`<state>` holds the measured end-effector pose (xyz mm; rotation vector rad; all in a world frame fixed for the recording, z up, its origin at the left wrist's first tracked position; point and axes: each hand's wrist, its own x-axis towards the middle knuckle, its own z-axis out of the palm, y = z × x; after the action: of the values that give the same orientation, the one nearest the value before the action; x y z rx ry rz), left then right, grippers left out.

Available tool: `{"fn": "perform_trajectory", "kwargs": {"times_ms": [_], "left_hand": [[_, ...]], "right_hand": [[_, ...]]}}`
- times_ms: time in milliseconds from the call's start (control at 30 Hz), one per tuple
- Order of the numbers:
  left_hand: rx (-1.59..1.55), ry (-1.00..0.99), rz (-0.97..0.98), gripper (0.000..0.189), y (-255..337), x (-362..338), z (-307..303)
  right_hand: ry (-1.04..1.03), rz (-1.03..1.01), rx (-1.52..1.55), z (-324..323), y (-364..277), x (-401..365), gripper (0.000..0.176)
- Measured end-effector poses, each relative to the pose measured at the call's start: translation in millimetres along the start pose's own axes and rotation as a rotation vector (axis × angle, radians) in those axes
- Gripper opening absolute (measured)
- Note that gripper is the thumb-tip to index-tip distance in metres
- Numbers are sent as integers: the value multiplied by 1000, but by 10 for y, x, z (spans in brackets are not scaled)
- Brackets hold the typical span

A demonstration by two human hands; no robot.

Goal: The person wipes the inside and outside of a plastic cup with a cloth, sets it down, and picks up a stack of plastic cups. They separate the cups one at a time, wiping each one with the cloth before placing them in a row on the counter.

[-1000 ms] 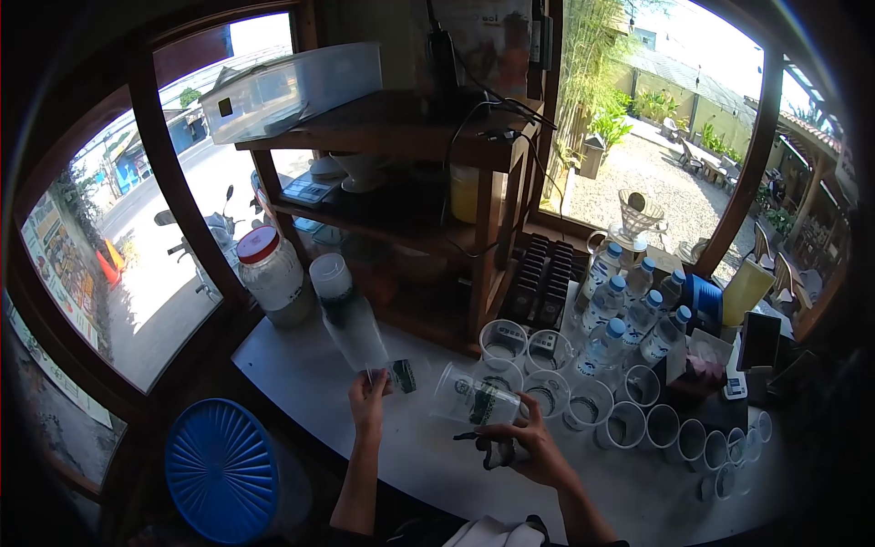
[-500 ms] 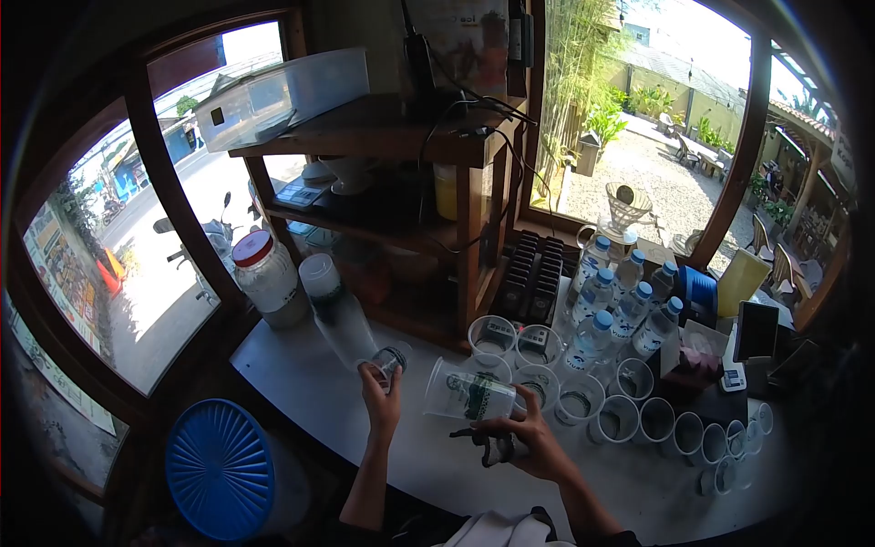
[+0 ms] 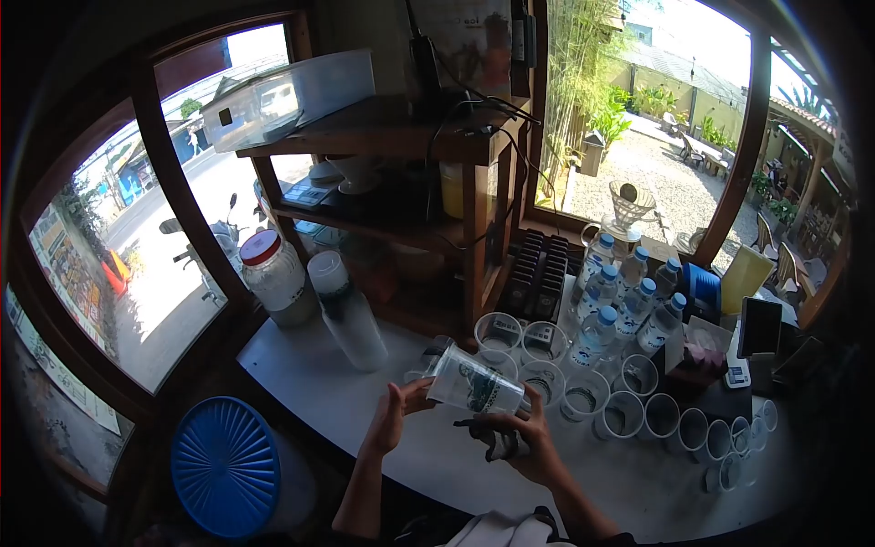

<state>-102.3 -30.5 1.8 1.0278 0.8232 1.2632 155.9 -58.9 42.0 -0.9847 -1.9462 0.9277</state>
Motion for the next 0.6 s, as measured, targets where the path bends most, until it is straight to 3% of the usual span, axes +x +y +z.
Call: {"fn": "perform_trajectory", "kwargs": {"times_ms": [33,133,167,267,300,367,400,467,567,600], "left_hand": [[-177,-126,33,76,-5,-20,116],[-4,91,217,98,76,-75,628],[-25,195,206,100,91,-55,707],[-325,215,160,98,111,40,707],[-266,175,162,89,77,60,652],[-271,121,129,83,80,45,602],[-274,94,110,80,82,41,603],[-221,61,84,81,79,42,674],[-232,3,10,83,77,27,842],[-250,-17,-20,83,65,35,899]], "right_hand": [[47,-2,59,34,-12,8,66],[-61,-60,-43,76,-54,47,67],[-111,-82,-9,66,-34,47,67],[-258,-146,91,-65,108,31,66],[-226,-69,226,-199,-13,33,50],[19,88,616,-272,214,-95,35],[275,137,770,-352,-4,-89,28],[730,35,885,-383,-5,-67,31],[824,-352,689,-260,-177,166,40],[735,-382,528,-179,-280,242,49]]}}
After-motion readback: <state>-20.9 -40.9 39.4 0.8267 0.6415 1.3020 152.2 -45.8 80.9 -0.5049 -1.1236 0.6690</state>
